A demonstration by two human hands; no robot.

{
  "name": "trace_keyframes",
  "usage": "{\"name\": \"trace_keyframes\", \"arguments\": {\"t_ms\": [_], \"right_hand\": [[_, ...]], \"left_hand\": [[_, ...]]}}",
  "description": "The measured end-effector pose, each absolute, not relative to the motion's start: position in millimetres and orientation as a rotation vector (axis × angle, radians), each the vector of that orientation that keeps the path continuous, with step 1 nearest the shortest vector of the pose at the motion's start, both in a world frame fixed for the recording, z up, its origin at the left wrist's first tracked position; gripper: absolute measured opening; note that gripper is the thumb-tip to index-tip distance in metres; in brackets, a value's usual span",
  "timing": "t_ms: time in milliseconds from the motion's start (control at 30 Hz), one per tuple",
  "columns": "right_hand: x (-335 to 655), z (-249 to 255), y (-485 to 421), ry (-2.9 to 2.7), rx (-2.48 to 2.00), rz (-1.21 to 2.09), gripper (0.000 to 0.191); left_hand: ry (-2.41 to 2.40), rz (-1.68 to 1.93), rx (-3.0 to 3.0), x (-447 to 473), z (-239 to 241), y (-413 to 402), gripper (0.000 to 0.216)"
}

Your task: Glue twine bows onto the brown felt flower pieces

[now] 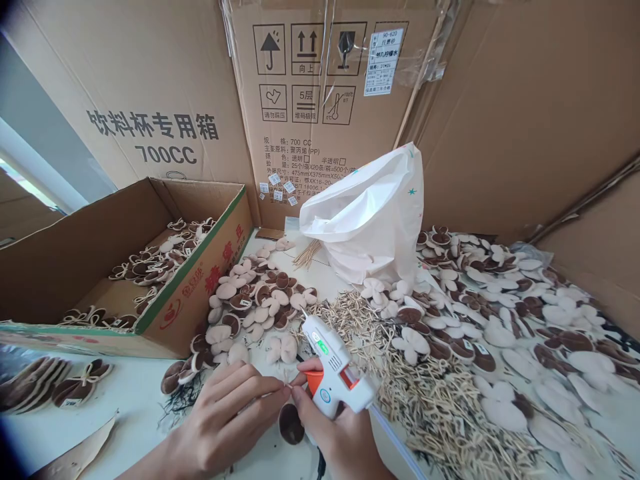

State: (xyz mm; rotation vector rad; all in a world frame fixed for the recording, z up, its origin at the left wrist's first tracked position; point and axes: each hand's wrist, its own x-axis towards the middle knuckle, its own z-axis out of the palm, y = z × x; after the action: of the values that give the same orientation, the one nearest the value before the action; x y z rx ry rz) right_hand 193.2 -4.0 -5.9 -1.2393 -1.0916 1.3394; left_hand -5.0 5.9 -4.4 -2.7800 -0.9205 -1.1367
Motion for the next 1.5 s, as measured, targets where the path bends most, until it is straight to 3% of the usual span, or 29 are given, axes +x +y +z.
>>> {"name": "trace_keyframes", "arguments": {"t_ms": [167,300,767,1033,1233,1500], "right_hand": [[192,-12,-3,-1.113,-1.264,1.281,0.035],[192,-18,-6,-1.170,-1.286,1.247,0.036],[201,-35,-3,-1.185,-1.179,1.386,0.032],[198,-27,-4,-1.135,-1.217,1.408,0.035],[200,-28,-4,-1.193,-1.242,1.396,0.035],[201,-35,-4,-1.198,-1.271,1.373,0.035]], "left_hand": [[-1.289,-1.493,-2.890,4,-6,3,0.012],[-1.628,-1.502,-2.819,6,-8,2,0.014],[-1.319,-1.482,-2.814,6,-19,11,0.028],[-1.378,-1.608,-2.828,5,-18,13,0.016],[-1.483,-1.426,-2.850,2,-20,15,0.007],[-1.485,-1.164,-2.832,2,-18,17,0.012]]}}
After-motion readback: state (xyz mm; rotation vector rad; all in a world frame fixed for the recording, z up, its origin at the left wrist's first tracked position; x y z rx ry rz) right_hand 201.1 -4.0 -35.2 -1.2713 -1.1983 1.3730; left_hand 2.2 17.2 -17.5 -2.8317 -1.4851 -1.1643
